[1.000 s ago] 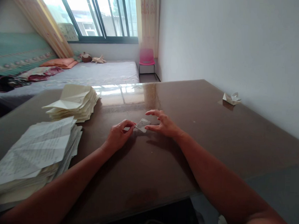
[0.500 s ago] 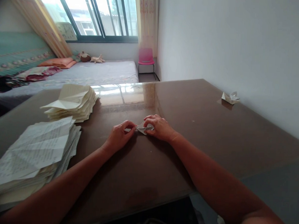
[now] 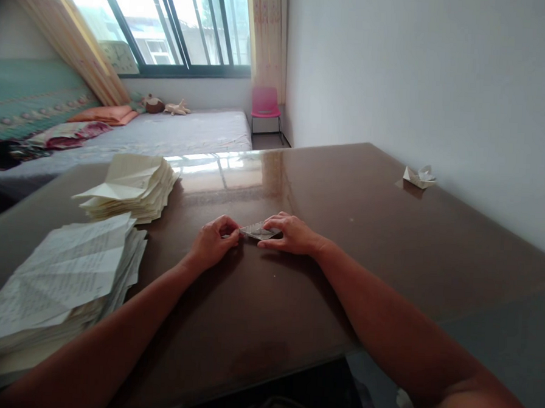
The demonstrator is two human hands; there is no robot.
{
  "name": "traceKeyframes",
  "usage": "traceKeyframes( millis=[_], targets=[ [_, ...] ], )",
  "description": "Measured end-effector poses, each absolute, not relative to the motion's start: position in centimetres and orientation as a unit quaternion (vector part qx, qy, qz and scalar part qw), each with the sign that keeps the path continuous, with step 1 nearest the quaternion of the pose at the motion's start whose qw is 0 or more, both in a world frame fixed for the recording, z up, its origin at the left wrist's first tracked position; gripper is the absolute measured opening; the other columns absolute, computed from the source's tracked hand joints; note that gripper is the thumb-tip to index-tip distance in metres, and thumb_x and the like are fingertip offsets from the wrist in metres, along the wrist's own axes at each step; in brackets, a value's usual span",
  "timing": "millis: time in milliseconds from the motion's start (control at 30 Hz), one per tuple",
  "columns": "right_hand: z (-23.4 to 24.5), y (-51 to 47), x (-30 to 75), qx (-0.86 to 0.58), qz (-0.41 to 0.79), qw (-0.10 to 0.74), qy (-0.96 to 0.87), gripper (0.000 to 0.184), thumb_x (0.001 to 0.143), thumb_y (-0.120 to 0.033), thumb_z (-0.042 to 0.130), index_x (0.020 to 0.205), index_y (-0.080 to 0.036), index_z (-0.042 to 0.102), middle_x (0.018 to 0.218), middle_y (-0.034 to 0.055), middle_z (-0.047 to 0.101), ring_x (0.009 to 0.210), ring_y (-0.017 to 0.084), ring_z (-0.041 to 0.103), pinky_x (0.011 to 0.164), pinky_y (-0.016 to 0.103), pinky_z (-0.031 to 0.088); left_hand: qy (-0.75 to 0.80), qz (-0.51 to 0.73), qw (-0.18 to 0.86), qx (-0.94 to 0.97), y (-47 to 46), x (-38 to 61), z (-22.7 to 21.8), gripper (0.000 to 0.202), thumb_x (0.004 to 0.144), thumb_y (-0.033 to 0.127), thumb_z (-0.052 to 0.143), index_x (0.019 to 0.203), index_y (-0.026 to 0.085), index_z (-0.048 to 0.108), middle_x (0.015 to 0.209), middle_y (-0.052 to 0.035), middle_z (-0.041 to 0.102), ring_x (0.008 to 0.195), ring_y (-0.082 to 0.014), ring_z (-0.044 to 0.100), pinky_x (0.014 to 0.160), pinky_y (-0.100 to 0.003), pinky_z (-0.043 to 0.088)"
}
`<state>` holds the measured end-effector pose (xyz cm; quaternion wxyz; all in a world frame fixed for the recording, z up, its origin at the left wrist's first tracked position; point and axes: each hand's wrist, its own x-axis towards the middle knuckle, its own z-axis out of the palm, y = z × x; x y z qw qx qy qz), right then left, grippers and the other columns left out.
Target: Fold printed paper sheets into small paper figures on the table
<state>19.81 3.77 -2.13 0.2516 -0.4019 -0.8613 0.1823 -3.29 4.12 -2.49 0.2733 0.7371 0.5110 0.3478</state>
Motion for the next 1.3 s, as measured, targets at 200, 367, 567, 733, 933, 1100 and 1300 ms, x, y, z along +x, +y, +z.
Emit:
traceKeyframes(
  millis=[200, 367, 567, 733, 933, 1100, 1300],
  targets=[
    [-2.4, 3.9, 19.4, -0.453, 0.207, 0.290, -0.817, 0.024, 0.081, -0.042, 0.063, 0.086, -0.020, 0.071, 0.093, 0.0057, 0.071, 0.089, 0.021, 0.062, 0.081, 0.032, 0.046, 0.512, 0.356, 0.303, 0.721, 4.4, -3.4, -2.8, 0.010, 0.074, 0.028, 0.058, 0.074, 0.018, 0.058, 0.068, -0.0011, 0.067, 0.064, -0.0148, 0.064, 0.061, -0.026, 0.050],
    [-2.2, 4.0, 19.6, -0.454, 0.283, 0.322, -0.781, 0.026, 0.081, -0.042, 0.062, 0.083, -0.018, 0.072, 0.084, 0.0035, 0.072, 0.079, 0.019, 0.064, 0.073, 0.028, 0.046, 0.455, 0.405, 0.413, 0.677, 4.2, -3.0, -2.9, 0.020, 0.074, 0.034, 0.062, 0.084, 0.017, 0.056, 0.083, -0.0040, 0.070, 0.072, -0.0150, 0.066, 0.064, -0.027, 0.052],
    [-1.8, 3.4, 18.7, -0.431, 0.334, 0.361, -0.757, 0.031, 0.080, -0.046, 0.063, 0.085, -0.016, 0.071, 0.083, 0.0041, 0.071, 0.079, 0.020, 0.063, 0.074, 0.029, 0.048, 0.452, 0.393, 0.514, 0.614, 3.1, -1.7, -2.2, 0.042, 0.064, 0.041, 0.076, 0.095, 0.016, 0.063, 0.063, 0.0013, 0.066, 0.054, -0.0128, 0.060, 0.049, -0.022, 0.045],
    [-1.6, 3.1, 18.1, -0.442, 0.385, 0.392, -0.709, 0.032, 0.074, -0.041, 0.069, 0.096, -0.019, 0.062, 0.078, 0.0005, 0.068, 0.070, 0.015, 0.061, 0.063, 0.025, 0.047, 0.443, 0.425, 0.545, 0.570, 2.9, -1.6, -2.2, 0.035, 0.062, 0.040, 0.078, 0.082, 0.013, 0.069, 0.068, -0.0032, 0.071, 0.061, -0.0150, 0.064, 0.059, -0.025, 0.051],
    [-1.7, 3.4, 18.3, -0.444, 0.499, 0.404, -0.625, 0.058, 0.064, -0.035, 0.078, 0.113, -0.021, 0.052, 0.082, -0.0003, 0.066, 0.072, 0.015, 0.063, 0.061, 0.024, 0.048, 0.444, 0.446, 0.549, 0.550, 2.9, -1.8, -1.9, 0.037, 0.062, 0.041, 0.079, 0.083, 0.013, 0.069, 0.069, -0.0047, 0.072, 0.064, -0.0155, 0.065, 0.063, -0.026, 0.053],
    [-1.8, 3.1, 17.8, -0.458, 0.536, 0.420, -0.571, 0.050, 0.059, -0.039, 0.080, 0.099, -0.019, 0.058, 0.068, -0.0026, 0.066, 0.062, 0.014, 0.063, 0.061, 0.026, 0.050, 0.438, 0.447, 0.569, 0.534, 2.8, -1.8, -1.8, 0.040, 0.062, 0.044, 0.079, 0.085, 0.013, 0.069, 0.071, -0.0048, 0.072, 0.066, -0.0168, 0.067, 0.064, -0.027, 0.054],
    [-2.2, 3.2, 17.2, -0.455, 0.545, 0.455, -0.538, 0.042, 0.057, -0.039, 0.081, 0.086, -0.019, 0.060, 0.064, -0.0023, 0.067, 0.058, 0.014, 0.062, 0.061, 0.027, 0.050, 0.414, 0.443, 0.602, 0.519, 2.9, -1.8, -1.9, 0.037, 0.059, 0.042, 0.081, 0.080, 0.014, 0.070, 0.074, -0.0031, 0.071, 0.068, -0.0151, 0.065, 0.068, -0.027, 0.054]
  ],
)
